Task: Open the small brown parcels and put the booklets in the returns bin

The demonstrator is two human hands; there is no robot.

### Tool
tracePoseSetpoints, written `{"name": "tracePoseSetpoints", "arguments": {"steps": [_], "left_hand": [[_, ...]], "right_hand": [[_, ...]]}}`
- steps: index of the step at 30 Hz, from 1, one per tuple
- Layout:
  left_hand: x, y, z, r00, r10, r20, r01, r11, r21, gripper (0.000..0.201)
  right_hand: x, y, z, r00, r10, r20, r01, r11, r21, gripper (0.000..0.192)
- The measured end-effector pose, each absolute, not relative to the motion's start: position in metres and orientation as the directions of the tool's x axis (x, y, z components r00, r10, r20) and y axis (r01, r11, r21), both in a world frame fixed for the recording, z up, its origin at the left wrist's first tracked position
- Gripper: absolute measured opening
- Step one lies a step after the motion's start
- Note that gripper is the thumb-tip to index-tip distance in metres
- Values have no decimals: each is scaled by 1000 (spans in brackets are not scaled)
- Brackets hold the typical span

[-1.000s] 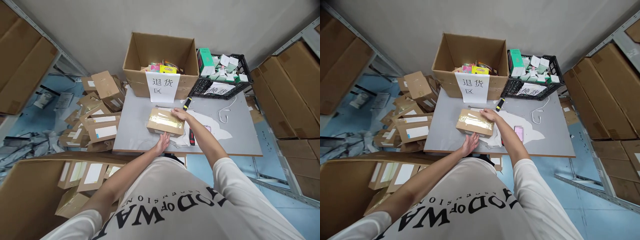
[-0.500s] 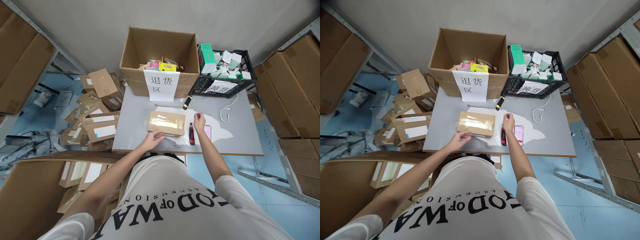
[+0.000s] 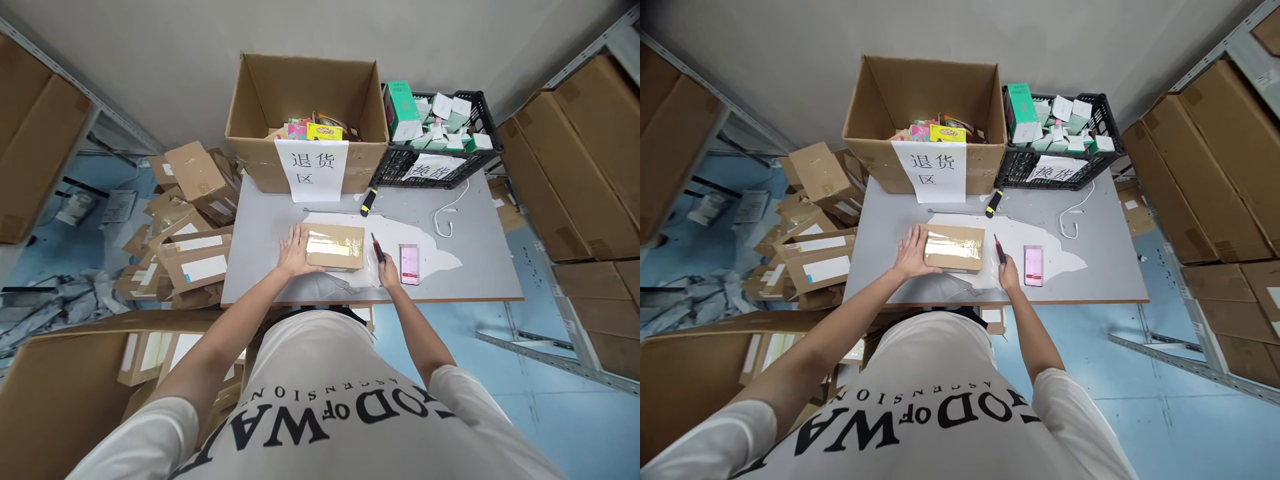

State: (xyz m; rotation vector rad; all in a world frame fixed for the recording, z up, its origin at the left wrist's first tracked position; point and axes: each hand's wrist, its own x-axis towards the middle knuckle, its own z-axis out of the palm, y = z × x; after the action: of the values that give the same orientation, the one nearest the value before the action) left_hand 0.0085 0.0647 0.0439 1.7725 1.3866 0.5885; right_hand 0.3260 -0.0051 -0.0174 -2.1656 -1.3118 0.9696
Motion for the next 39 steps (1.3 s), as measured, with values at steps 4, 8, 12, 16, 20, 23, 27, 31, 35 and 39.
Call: {"name": "tracePoseSetpoints", "arguments": {"steps": [4, 8, 12, 16, 20, 23, 27, 31, 35, 39], "left_hand": [[9, 59, 42, 284, 956, -73, 584, -112, 804, 113], [10, 58, 44, 258, 964, -56, 614, -119, 781, 115], [11, 60, 45, 302, 943, -139, 846, -198, 495, 123], [10, 61, 42, 340, 929, -148, 911, -286, 296, 129], [10, 61, 35, 339, 934, -118, 914, -297, 277, 129], [10, 61, 29, 336, 939, -73, 903, -298, 309, 130], [9, 60, 22, 333, 943, -23, 883, -303, 358, 128], [8, 59, 19, 328, 945, -22, 879, -296, 374, 125], [8, 58, 18, 326, 945, -27, 879, -292, 377, 125], [8, 58, 18, 319, 948, -21, 876, -286, 390, 125]], "right_hand": [[317, -22, 1, 221, 915, -337, 238, -386, -891, 60], [309, -37, 8, 188, 925, -330, 50, -345, -937, 72], [309, -46, 10, 188, 913, -362, -26, -364, -931, 77], [312, -49, 13, 151, 920, -361, -43, -359, -932, 77], [314, -47, 17, 130, 920, -369, -21, -369, -929, 78], [320, -43, 20, 119, 919, -376, 47, -384, -922, 77], [330, -40, 24, 87, 912, -400, 138, -409, -902, 79], [339, -40, 27, 30, 907, -420, 165, -419, -893, 79], [343, -40, 28, -15, 909, -417, 179, -408, -895, 79], [346, -44, 30, -33, 905, -424, 190, -410, -892, 78]]}}
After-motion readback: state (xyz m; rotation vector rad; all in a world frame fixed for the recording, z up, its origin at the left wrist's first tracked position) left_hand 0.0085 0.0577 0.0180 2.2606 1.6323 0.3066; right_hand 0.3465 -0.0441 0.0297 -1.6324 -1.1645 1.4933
